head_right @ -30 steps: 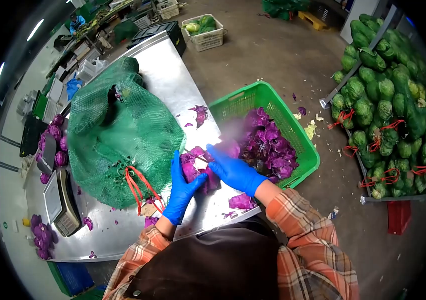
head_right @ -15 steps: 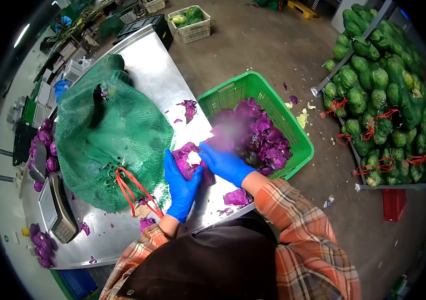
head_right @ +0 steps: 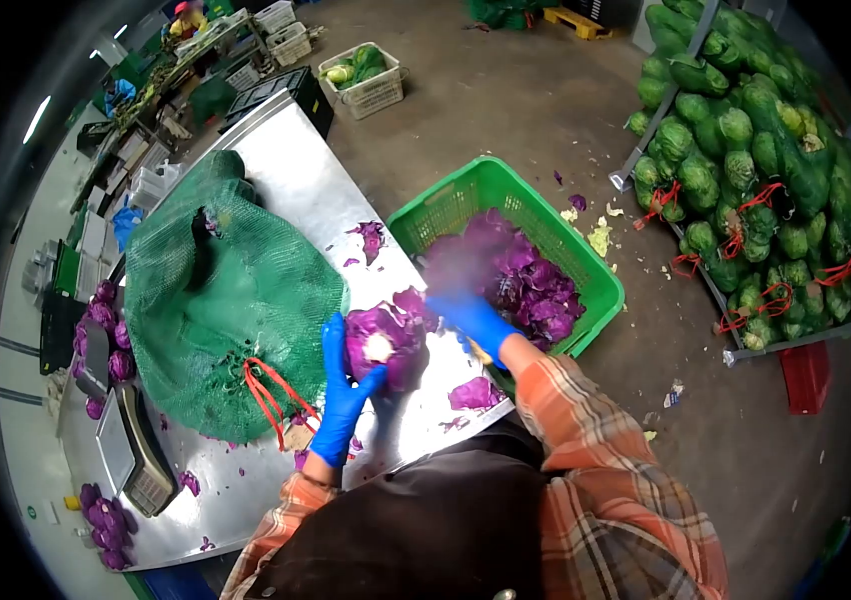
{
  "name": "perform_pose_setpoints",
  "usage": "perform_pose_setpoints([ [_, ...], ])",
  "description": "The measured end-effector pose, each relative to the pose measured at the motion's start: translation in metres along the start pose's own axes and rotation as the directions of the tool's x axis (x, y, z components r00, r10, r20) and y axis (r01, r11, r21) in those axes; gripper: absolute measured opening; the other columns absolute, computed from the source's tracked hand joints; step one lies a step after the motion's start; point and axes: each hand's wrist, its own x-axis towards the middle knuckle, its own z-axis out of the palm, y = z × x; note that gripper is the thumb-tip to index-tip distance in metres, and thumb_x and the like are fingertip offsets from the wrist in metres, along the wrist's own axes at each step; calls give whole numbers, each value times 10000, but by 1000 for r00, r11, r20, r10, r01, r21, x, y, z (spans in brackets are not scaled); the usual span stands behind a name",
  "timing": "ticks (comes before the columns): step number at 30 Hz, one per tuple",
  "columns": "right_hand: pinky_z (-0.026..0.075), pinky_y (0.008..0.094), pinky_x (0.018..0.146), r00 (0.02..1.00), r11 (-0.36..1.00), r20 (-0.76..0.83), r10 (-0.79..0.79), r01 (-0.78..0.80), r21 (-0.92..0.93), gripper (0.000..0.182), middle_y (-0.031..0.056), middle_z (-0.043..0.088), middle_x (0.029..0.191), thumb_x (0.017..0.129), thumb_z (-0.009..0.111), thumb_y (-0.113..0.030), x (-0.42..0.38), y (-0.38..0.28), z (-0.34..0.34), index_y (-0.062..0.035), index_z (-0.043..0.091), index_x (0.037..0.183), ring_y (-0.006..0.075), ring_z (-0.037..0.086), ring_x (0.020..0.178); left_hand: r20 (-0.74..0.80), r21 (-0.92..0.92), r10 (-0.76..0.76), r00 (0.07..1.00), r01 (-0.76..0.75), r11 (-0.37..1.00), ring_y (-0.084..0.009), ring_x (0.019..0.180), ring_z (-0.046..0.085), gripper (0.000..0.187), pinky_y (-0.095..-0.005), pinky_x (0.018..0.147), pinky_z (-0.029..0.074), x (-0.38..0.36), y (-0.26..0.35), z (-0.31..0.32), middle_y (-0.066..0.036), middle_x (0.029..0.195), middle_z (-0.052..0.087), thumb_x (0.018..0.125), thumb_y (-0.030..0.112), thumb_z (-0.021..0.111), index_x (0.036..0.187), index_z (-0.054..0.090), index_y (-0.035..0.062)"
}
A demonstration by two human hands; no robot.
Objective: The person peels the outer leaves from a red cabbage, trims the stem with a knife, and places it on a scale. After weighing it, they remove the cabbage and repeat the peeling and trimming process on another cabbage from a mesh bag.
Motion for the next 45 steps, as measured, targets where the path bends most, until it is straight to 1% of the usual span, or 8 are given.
perform_pose_setpoints([
  [1,356,244,445,941,932,-38,-335,337,133,310,2,551,782,916,596,-369,-1,13,3,-118,524,1082,80,427,511,-18,-205,-77,997,72,976,-310,1380,252,934,-402,1126,248,-2,0,-4,-179,1521,199,779,185,741,1496,160,42],
  [3,455,257,711,992,992,-44,-121,122,29,289,51,584,988,927,580,-273,-28,2,-10,-113,590,1167,101,528,841,-80,-408,-148,986,103,907,-252,1339,354,880,-364,1097,328,-4,14,-3,-133,1507,265,814,111,716,1496,164,44],
  [9,487,321,850,700,590,168,-694,687,-424,454,125,554,1207,957,544,-273,-23,-5,-13,-77,466,1359,191,597,1005,-68,-99,12,998,-18,995,-268,1320,354,992,-360,1099,314,14,-38,2,-171,1453,306,699,188,828,1456,216,-1],
  [17,444,411,948,788,424,389,-477,594,-684,622,219,504,1320,978,442,-402,-23,-59,45,-88,243,1477,337,555,1143,76,-385,-173,982,189,904,-254,1221,456,962,-355,1025,393,23,-20,-9,-171,1377,403,714,198,831,1425,227,-39],
  [22,491,468,822,765,262,390,-513,572,-778,456,211,595,1162,959,453,-412,5,-61,60,-62,528,1242,405,622,926,-22,-264,-160,987,149,953,-264,1221,463,932,-354,1024,395,20,-43,-4,-184,1365,417,728,240,825,1415,261,-39],
  [34,497,393,837,704,402,549,-451,709,-579,404,205,665,1021,906,567,-389,46,-83,45,-52,635,1118,282,658,944,64,-297,-136,989,149,943,-286,1325,377,1017,-369,1088,337,19,-34,-12,-200,1455,328,696,232,842,1459,214,-12],
  [37,508,381,755,852,450,274,-446,478,-754,378,182,685,903,899,575,-351,71,-86,21,-7,643,1039,281,674,827,94,-120,-17,995,28,992,-298,1367,320,1062,-379,1116,296,15,-31,-17,-196,1493,280,668,222,858,1470,200,-2],
  [45,444,393,965,714,492,517,-473,700,-517,649,188,550,1268,856,644,-454,13,-71,32,-167,434,1399,310,564,1125,112,-219,-50,992,73,973,-301,1371,317,1082,-380,1121,286,20,-30,-15,-189,1497,286,650,240,870,1469,208,-5],
])
